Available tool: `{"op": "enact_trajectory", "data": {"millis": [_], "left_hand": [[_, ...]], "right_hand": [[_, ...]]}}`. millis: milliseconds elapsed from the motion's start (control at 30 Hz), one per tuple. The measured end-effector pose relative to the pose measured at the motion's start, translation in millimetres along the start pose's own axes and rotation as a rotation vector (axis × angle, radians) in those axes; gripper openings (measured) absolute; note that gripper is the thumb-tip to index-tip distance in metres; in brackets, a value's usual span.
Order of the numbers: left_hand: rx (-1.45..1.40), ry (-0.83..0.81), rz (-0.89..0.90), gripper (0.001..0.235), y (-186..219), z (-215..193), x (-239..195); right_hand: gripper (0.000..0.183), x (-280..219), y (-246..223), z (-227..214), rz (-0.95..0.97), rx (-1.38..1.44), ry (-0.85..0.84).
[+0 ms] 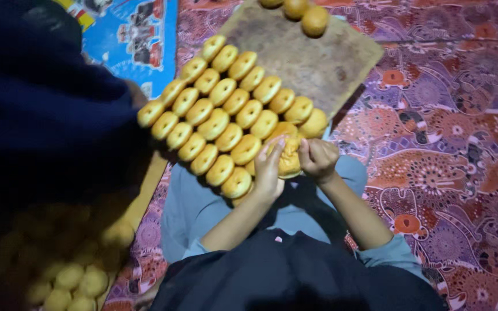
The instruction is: The person sits on the floor and uses a small metal tool to punch holes in the center of round baked buns. They pick each bun from a wooden board, puncture it, and place it on a growing stack of finished buns.
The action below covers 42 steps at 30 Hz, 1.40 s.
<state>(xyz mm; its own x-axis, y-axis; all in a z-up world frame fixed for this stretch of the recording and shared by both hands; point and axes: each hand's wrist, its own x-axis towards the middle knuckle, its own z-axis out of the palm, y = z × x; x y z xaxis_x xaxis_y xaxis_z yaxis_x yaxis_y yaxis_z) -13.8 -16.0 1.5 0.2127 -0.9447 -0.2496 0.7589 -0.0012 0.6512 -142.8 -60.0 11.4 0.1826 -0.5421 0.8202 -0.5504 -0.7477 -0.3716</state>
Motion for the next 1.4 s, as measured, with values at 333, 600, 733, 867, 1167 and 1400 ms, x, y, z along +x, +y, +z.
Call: {"op": "enact_trajectory", "data": {"millis": [333, 600, 733, 867, 1167, 1400], "left_hand": [[1.355, -1.121, 0.321, 0.094, 17, 77, 118], [1.558, -1.2, 0.238, 0.093, -21, 103, 235], [1.842, -1.151, 0.177, 0.092, -50, 106, 251], [1.977, -1.189, 0.135, 0.093, -58, 108, 247], [1.777, -0.552, 0.035, 0.076, -59, 75, 373], [1.691, 0.314, 0.435, 0.087, -104, 83, 488]], "right_hand": [[0.004, -3, 70, -95, 0.462, -0.121, 0.088], [0.032, -78, 148, -194, 0.795, -0.19, 0.706], [0.028, -123, 148, -190, 0.982, -0.285, 0.525], [0.024, -150, 145, -192, 1.081, -0.329, 0.493], [0.028, -175, 144, -229, 1.028, -0.348, 0.509], [0.017, -145, 144, -206, 1.081, -0.377, 0.391]]}}
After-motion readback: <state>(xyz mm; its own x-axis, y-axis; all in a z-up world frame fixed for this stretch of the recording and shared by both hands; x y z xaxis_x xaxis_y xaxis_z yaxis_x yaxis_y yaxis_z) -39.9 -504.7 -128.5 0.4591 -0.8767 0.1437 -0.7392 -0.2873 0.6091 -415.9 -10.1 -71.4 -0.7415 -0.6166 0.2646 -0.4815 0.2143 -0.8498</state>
